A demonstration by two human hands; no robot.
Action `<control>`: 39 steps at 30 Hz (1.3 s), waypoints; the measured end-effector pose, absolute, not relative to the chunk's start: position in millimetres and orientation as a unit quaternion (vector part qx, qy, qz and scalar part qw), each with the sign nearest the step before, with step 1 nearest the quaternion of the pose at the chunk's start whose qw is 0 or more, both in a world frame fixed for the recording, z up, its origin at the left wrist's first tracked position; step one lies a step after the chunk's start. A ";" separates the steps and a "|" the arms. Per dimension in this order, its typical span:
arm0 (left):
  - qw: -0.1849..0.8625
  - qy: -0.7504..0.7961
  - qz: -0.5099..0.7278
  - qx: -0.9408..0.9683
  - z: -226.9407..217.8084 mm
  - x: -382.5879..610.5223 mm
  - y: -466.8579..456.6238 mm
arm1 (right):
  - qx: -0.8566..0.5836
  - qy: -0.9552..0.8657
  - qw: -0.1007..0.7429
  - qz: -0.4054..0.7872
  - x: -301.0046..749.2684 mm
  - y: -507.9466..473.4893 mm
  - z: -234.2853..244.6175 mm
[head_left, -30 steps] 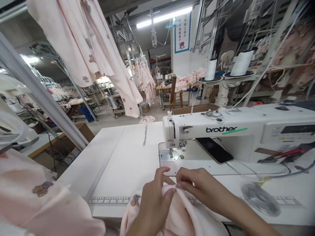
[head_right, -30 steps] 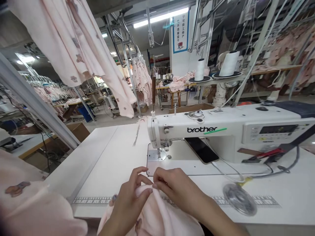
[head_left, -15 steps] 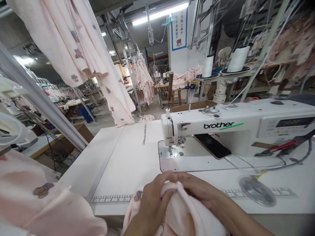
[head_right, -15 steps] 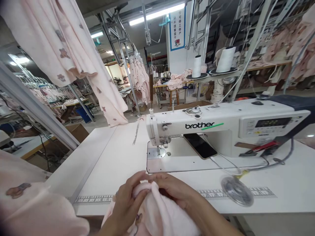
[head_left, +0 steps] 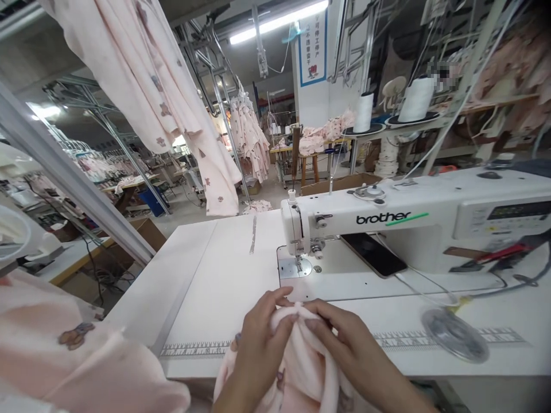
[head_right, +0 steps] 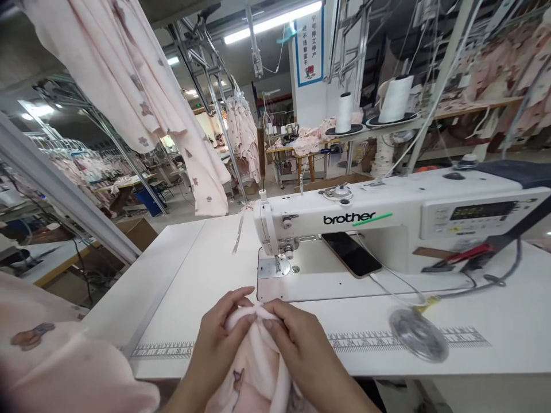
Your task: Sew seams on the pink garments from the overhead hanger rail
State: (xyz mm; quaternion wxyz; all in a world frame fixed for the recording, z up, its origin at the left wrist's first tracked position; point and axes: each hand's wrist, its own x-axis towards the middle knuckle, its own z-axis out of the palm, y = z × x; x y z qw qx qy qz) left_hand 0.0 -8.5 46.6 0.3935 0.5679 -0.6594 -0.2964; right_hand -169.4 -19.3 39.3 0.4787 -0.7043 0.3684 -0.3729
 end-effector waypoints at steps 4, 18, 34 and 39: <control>0.326 -0.703 -0.397 0.493 66.3 5.5 -16.4 | -0.698 0.286 0.552 -0.356 -176.6 -35.6 40.7; 0.186 -0.738 -0.301 0.575 1.1 -1.2 -132.1 | -0.738 0.586 0.260 -0.211 -170.1 -132.1 -10.9; 0.172 -0.697 -0.251 0.650 -5.7 -17.7 -163.0 | -0.723 0.638 0.200 -0.173 -169.9 -163.2 -20.6; 0.174 -0.709 -0.228 0.644 -7.0 -17.9 -162.9 | -0.721 0.641 0.185 -0.187 -168.5 -162.1 -22.5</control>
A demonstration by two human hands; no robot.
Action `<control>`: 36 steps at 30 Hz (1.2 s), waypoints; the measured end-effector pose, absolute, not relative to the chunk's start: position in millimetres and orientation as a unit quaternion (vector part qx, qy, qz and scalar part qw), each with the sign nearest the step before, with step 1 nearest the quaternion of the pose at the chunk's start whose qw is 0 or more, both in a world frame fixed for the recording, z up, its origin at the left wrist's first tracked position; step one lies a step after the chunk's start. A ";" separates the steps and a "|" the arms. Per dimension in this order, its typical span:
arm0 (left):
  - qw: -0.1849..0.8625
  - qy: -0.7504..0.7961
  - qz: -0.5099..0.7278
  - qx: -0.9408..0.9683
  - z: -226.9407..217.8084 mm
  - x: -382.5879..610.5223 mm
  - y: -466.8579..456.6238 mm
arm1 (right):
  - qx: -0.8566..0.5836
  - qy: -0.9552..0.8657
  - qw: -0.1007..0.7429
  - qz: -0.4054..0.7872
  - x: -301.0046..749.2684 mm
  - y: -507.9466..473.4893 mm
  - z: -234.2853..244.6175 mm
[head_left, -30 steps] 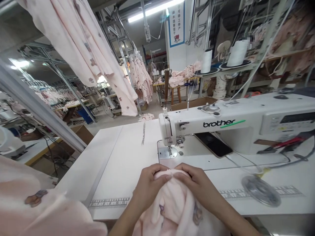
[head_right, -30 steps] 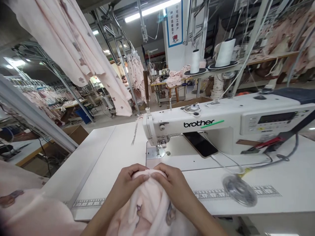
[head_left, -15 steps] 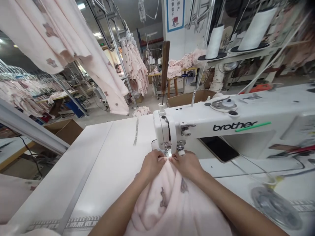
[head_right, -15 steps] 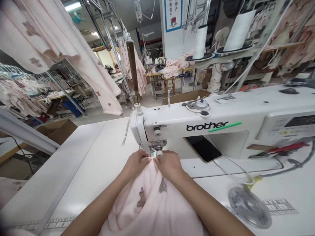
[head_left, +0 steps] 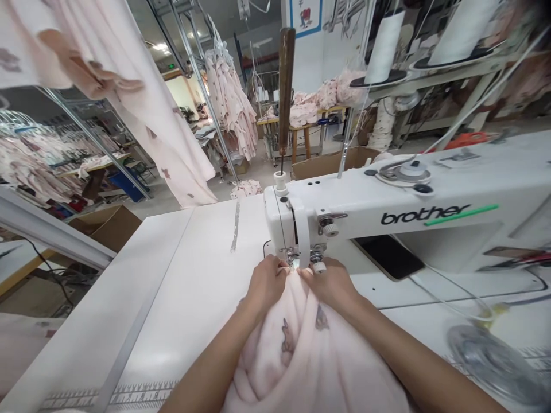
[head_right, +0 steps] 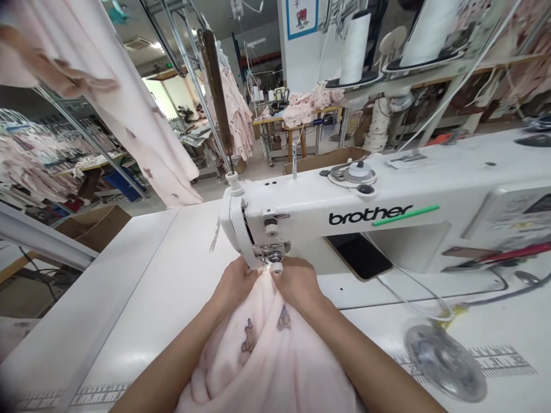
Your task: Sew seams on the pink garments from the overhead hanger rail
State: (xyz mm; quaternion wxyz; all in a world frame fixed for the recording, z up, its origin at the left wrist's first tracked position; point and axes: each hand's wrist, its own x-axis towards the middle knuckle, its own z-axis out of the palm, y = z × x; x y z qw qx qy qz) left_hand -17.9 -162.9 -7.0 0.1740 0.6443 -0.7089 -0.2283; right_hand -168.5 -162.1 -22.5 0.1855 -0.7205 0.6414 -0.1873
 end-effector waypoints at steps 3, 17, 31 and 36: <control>0.176 -0.714 -0.217 0.642 -9.1 -18.5 -163.9 | -0.719 0.645 0.171 -0.195 -167.0 -161.8 -23.7; 0.180 -0.728 -0.178 0.638 -18.5 -19.8 -168.5 | -0.710 0.649 0.154 -0.224 -165.0 -165.8 -30.9; 0.181 -0.715 -0.159 0.656 -19.5 -21.9 -175.7 | -0.708 0.660 0.101 -0.230 -160.4 -172.2 -42.2; 0.181 -0.714 -0.153 0.659 -19.2 -23.7 -176.2 | -0.707 0.662 0.082 -0.236 -159.4 -174.5 -48.6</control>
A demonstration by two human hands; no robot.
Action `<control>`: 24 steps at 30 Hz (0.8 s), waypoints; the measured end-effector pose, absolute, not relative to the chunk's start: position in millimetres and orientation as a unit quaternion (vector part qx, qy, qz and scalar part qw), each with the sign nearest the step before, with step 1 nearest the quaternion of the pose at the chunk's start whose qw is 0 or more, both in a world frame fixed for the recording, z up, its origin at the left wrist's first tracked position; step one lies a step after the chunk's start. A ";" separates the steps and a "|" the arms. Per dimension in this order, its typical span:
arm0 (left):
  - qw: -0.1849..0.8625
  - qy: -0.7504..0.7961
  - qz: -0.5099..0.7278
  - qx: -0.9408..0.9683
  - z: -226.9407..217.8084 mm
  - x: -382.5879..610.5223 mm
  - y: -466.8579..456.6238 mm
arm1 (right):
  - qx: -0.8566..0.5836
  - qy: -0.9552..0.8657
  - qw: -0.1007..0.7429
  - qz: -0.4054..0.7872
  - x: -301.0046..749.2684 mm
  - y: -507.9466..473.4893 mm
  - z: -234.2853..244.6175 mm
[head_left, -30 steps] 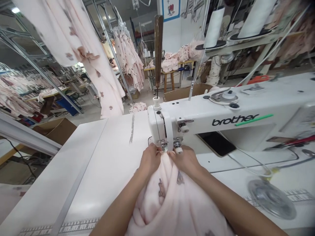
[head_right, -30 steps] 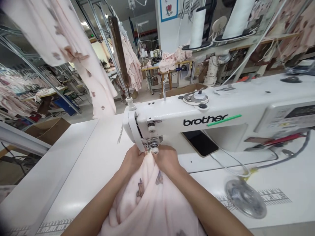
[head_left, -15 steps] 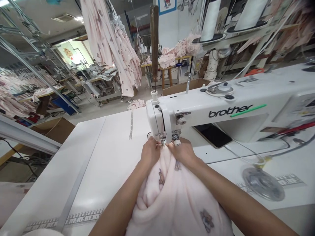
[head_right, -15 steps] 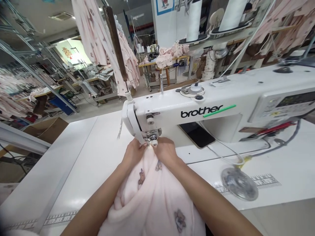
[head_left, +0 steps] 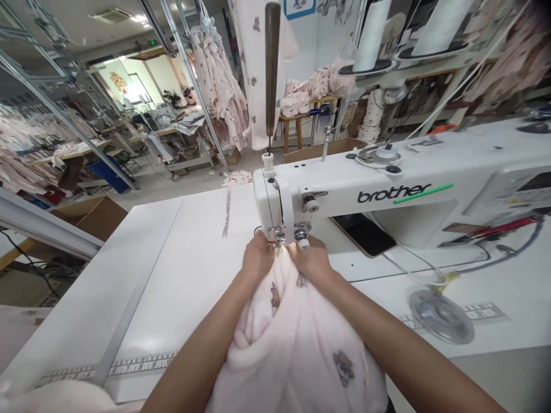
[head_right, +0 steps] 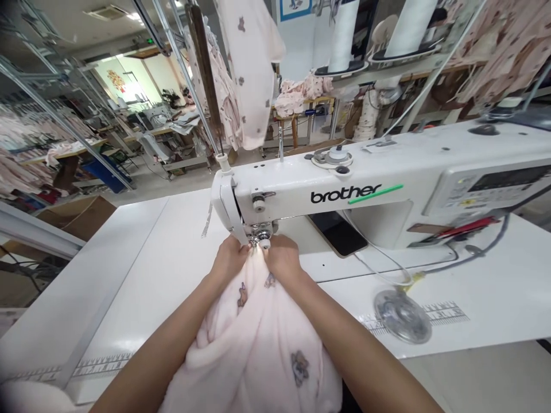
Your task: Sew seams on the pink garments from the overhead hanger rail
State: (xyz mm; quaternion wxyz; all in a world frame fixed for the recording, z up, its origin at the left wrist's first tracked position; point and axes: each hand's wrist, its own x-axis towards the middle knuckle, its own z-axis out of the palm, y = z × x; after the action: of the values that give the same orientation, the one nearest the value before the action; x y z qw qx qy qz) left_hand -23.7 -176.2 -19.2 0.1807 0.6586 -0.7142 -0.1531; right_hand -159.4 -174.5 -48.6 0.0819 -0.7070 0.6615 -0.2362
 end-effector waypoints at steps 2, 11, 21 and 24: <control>0.183 -0.714 -0.153 0.658 -19.7 -24.2 -175.9 | -0.707 0.660 0.079 -0.241 -157.8 -175.7 -50.1; 0.207 -0.738 -0.176 0.618 -19.2 -16.1 -170.5 | -0.738 0.584 0.146 -0.303 -174.5 -167.0 -44.2; 0.212 -0.733 -0.192 0.617 -19.8 -11.9 -172.6 | -0.707 0.548 0.260 -0.364 -190.1 -168.2 -42.7; 0.209 -0.730 -0.197 0.620 -18.2 -12.3 -170.2 | -0.699 0.551 0.272 -0.365 -189.3 -168.9 -44.2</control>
State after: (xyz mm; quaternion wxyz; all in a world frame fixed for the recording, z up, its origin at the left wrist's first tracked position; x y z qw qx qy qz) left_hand -12.3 -170.2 -18.2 0.2093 0.6202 -0.7300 -0.1966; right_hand -189.3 -168.9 -44.2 0.2721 -0.6993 0.5510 -0.3651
